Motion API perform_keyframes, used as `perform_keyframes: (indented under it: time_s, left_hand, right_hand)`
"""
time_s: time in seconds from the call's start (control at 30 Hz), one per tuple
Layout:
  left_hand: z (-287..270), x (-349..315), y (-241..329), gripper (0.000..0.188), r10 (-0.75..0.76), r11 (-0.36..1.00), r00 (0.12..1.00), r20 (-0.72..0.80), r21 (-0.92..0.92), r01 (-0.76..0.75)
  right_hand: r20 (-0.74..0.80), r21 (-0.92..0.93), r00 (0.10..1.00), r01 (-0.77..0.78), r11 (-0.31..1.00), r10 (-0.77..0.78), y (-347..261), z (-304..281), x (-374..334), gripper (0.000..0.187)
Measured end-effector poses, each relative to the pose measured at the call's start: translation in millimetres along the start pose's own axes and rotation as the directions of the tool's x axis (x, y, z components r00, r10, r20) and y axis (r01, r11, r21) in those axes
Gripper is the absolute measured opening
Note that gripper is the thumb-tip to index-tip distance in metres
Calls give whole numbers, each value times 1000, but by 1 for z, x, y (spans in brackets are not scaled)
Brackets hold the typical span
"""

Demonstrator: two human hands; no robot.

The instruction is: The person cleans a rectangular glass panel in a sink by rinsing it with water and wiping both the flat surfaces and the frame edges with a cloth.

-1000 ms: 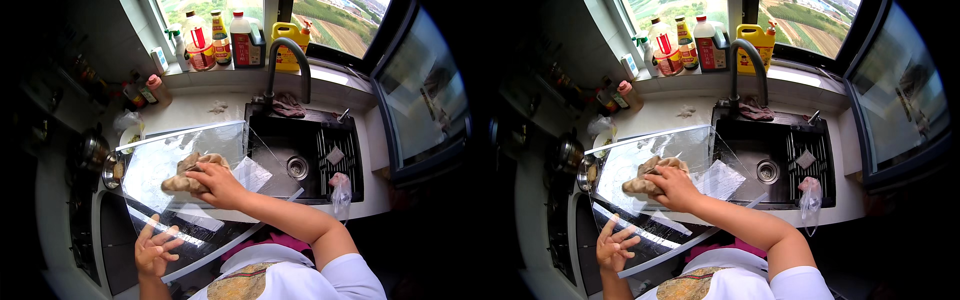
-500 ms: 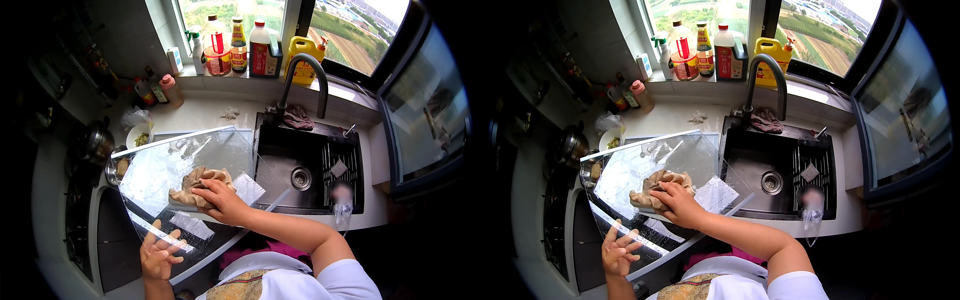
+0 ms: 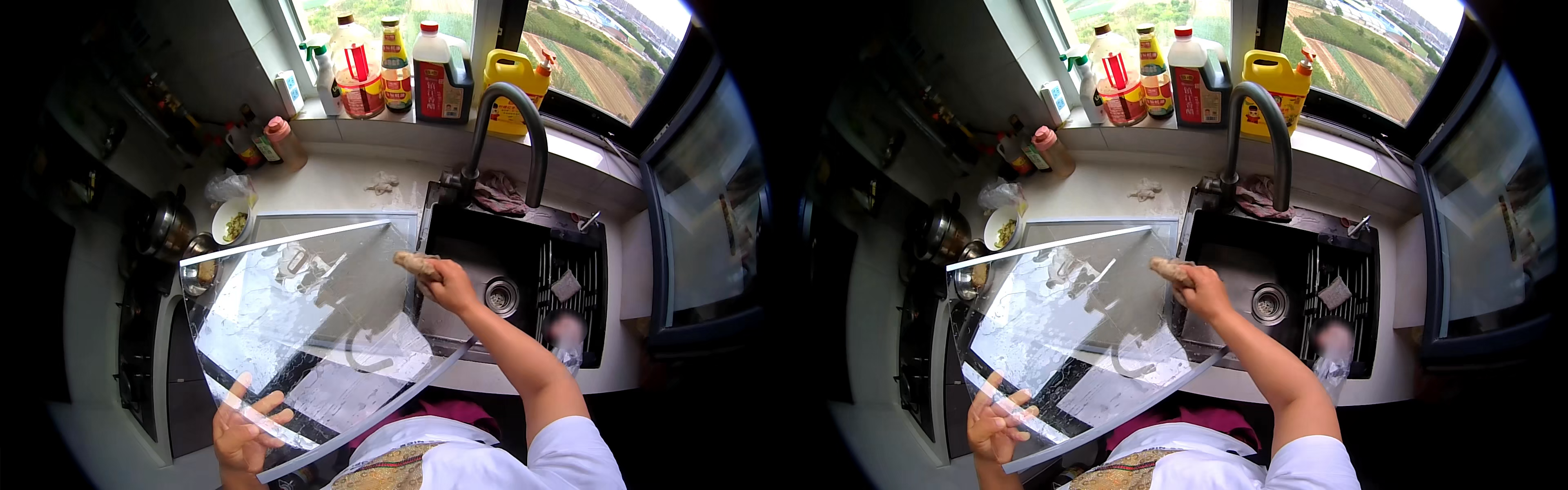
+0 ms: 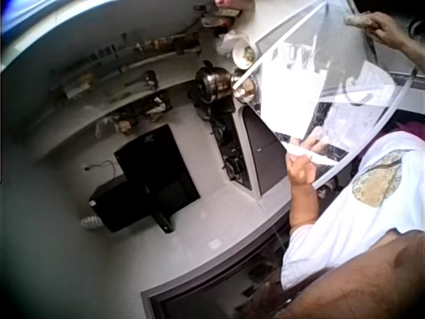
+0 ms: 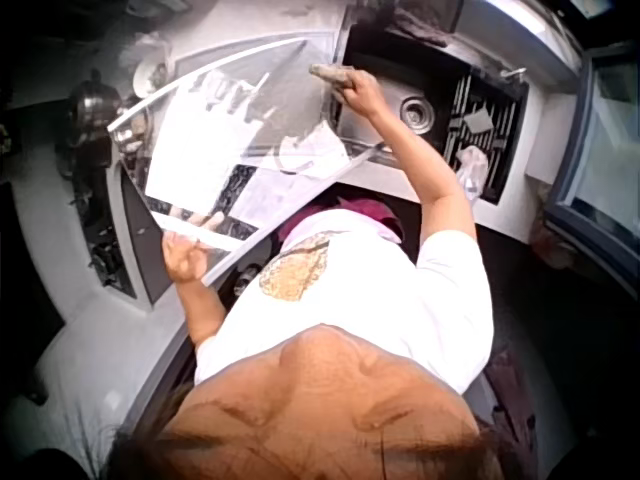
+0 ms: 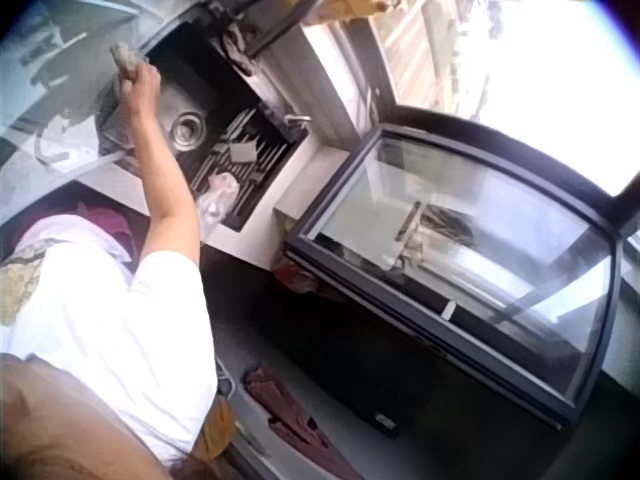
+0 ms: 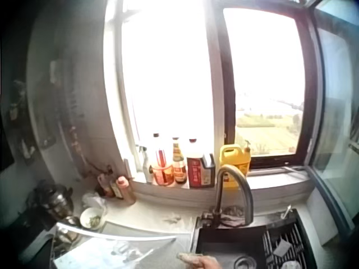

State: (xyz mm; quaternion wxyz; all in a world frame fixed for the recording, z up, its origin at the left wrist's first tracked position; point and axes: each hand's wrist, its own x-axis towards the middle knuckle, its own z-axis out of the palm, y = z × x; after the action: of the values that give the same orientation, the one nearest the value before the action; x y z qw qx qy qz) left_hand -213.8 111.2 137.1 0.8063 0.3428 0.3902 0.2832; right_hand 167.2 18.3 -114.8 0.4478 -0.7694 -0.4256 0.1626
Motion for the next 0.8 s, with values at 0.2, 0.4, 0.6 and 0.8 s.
perform_keyframes:
  time_s: [0.2, 0.4, 0.6, 0.8]
  left_hand:
    - [0, 2, 32, 78, 11, 998, 1000, 9, 59, -11]
    - [-11, 22, 65, 80, 47, 988, 997, 53, 145, -55]
    - [-13, 48, 102, 77, -48, 974, 991, 125, 226, 19]
    - [20, 58, 123, 75, -77, 916, 992, 98, 400, 32]
  right_hand:
    - [-199, 39, 980, -8, 999, 16, -13, -12, 0, 35]
    - [-110, 75, 990, 92, 993, -84, -69, 35, -13, 40]
    - [-43, 108, 999, 23, 994, -19, -93, 64, -15, 42]
    - [-56, 150, 998, 14, 989, -5, -94, 78, -15, 41]
